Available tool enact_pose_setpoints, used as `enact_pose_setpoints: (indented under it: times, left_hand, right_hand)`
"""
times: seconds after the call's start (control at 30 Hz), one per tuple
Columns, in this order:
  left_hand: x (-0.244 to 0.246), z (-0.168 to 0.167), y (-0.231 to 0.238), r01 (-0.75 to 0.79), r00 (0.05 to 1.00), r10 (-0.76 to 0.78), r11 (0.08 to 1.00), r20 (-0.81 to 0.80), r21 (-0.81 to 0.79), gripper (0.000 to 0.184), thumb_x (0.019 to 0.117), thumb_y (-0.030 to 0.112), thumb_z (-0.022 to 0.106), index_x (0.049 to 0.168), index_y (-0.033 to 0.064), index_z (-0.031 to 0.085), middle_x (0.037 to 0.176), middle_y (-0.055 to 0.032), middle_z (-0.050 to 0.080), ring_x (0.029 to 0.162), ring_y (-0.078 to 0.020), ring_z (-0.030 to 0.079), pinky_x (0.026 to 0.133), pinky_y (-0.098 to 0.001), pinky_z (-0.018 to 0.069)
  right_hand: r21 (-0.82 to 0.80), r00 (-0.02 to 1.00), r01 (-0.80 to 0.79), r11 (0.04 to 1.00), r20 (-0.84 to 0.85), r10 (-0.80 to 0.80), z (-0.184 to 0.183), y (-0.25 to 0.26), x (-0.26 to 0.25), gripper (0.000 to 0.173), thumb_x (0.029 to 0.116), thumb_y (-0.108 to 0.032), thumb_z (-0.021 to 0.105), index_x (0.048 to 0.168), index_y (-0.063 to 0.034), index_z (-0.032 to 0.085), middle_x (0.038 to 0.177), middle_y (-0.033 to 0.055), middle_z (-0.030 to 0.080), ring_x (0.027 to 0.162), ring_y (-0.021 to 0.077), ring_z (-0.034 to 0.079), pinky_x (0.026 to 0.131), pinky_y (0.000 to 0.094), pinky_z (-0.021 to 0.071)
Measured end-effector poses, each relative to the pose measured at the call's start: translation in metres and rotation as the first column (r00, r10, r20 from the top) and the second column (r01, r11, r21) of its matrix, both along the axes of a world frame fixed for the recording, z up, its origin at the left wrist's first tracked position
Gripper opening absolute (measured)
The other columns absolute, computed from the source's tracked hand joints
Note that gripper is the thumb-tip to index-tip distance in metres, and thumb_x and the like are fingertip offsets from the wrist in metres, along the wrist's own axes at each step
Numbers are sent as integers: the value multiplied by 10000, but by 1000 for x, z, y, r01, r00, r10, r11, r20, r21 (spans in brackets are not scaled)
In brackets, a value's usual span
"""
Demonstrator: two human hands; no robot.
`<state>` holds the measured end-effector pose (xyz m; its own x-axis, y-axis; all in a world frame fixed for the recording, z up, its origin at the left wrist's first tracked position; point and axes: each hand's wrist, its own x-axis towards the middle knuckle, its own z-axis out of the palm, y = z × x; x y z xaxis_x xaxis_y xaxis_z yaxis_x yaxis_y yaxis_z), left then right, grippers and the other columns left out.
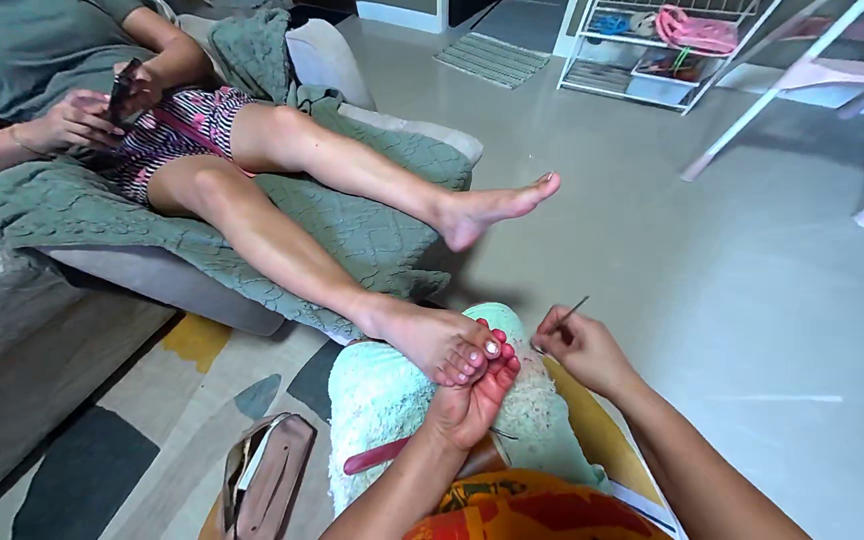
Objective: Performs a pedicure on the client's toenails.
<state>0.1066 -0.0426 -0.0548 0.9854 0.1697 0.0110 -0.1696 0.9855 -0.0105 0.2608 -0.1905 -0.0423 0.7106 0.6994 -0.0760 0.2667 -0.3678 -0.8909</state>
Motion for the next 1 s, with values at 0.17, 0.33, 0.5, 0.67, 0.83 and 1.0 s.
enact_pose_setpoints:
  times: [0.17,0.33,0.5,0.67,0.83,1.0]
  left_hand:
    - [-3,-1,1,-18,998,21,999,-63,51,247,881,23,735,1122,-23,702,1082,-166,727,1034,-276,719,991,-387,557]
    - [-5,3,0,-31,990,45,994,-132,102,98,879,13,723,970,-24,728,982,-163,737,963,-257,730,961,-372,568]
    - [-4,5,-2,-58,971,84,991,-224,122,56,892,-34,679,935,-31,715,965,-177,736,946,-274,736,944,-381,580]
    - [-2,9,-4,-89,953,126,986,-277,144,94,922,-58,612,906,-15,695,939,-174,730,928,-274,735,920,-389,589]
    - [-1,12,-5,-101,934,154,979,-322,176,154,943,-69,547,883,5,668,918,-157,725,906,-260,733,895,-384,596]
    - [0,13,-5,-102,932,150,982,-331,157,136,937,-81,565,888,-12,671,920,-170,723,909,-274,732,911,-391,593]
  right_hand:
    - [508,986,-152,848,16,167,59,26,-3,84,931,-78,706,970,-77,631,961,60,768,859,130,738,752,256,607]
    - [353,900,-410,841,9,435,87,47,-6,91,920,-53,725,944,-61,638,962,52,770,896,113,741,812,250,611]
    - [109,877,-475,874,144,458,100,51,-5,68,932,-109,726,925,-101,659,923,-23,760,830,23,710,748,191,586]
    - [-13,824,-488,873,324,465,105,56,-10,53,925,-98,712,906,-107,664,898,-38,738,848,1,695,796,204,583]
    - [-83,788,-496,864,374,489,108,55,-12,57,915,-89,714,891,-107,665,878,-28,727,847,21,689,776,227,573]
    - [-79,802,-473,877,374,466,107,57,-13,67,912,-91,729,890,-110,669,858,-38,722,827,15,685,756,225,569]
